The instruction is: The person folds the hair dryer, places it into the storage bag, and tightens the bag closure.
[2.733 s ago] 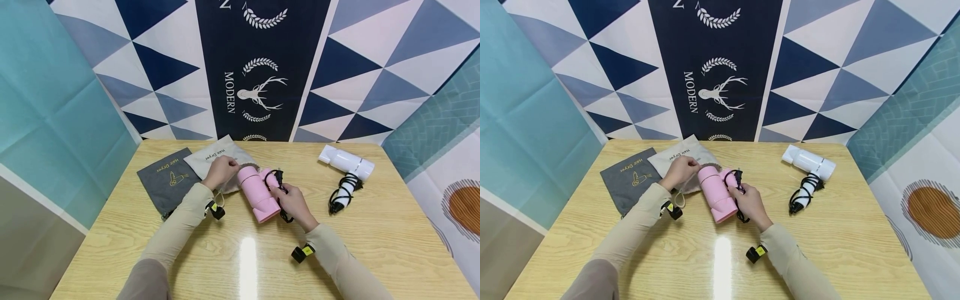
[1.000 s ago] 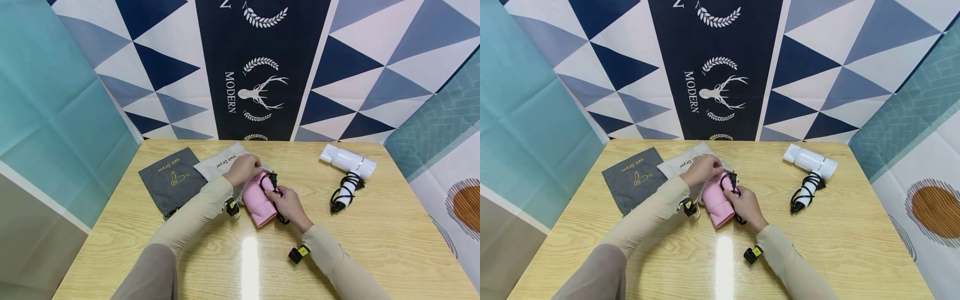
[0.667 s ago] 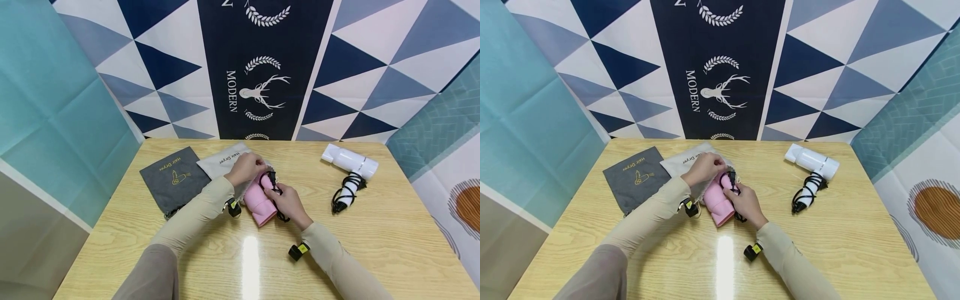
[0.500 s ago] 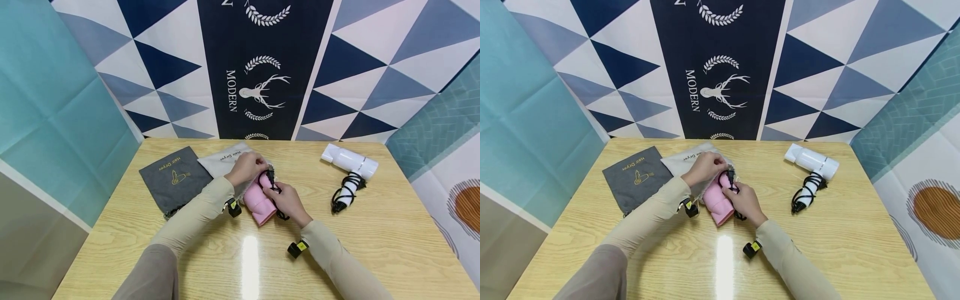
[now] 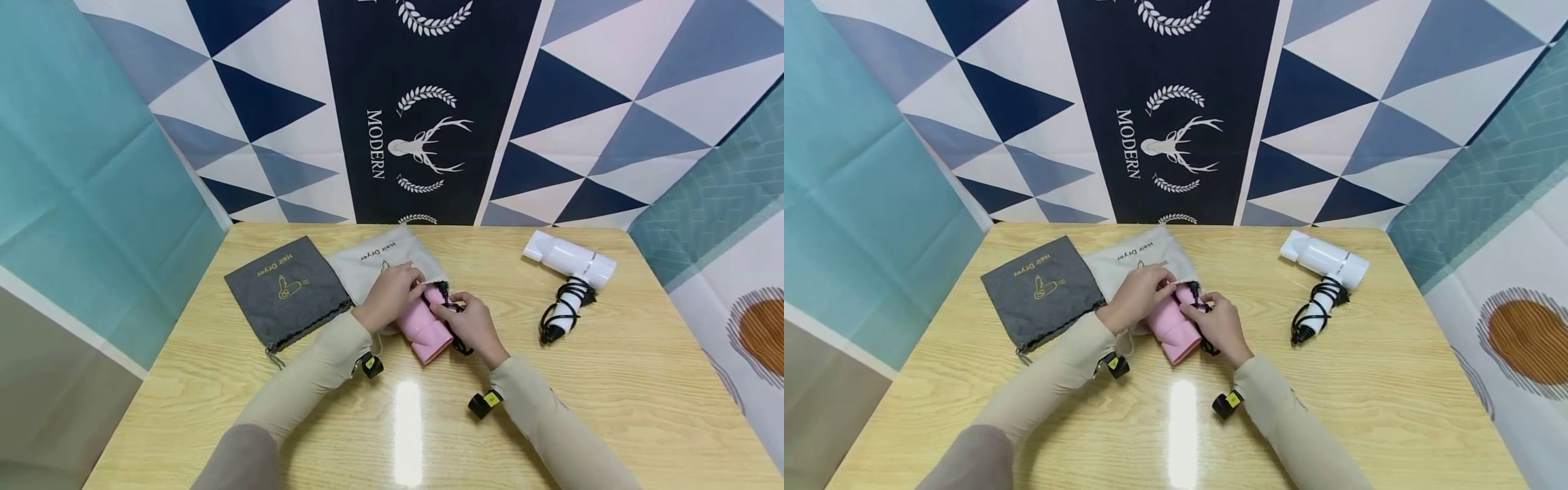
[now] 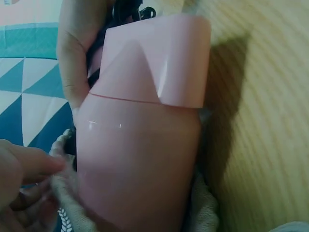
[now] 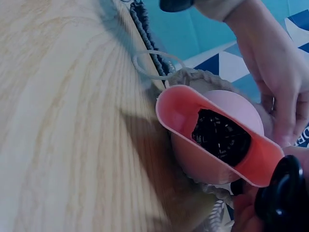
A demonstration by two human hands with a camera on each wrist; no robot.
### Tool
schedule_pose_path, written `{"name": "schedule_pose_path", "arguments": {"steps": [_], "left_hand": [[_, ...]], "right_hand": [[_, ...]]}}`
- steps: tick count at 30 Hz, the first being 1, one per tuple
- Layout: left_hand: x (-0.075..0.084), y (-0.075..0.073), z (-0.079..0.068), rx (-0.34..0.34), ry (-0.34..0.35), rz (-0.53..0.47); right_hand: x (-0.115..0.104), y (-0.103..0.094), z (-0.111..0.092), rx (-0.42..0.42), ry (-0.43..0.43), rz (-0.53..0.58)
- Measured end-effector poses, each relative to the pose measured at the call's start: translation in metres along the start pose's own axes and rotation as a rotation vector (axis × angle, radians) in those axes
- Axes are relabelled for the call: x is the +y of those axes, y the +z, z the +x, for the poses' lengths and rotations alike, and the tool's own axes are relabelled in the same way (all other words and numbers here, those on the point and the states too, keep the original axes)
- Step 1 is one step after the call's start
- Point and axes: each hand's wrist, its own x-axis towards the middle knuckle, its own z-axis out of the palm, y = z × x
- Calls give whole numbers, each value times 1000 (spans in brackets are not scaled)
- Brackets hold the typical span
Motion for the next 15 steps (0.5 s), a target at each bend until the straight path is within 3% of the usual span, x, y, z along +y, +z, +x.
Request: {"name": "schedule_pose_path", "arguments": {"steps": [7, 15], "left_hand": [[-9, -1, -25, -2, -19, 40], [-16, -6, -27, -34, -91, -57]], "right_hand": [[9, -11, -8, -98, 3, 58], [19, -24, -13, -205, 18, 225]]}}
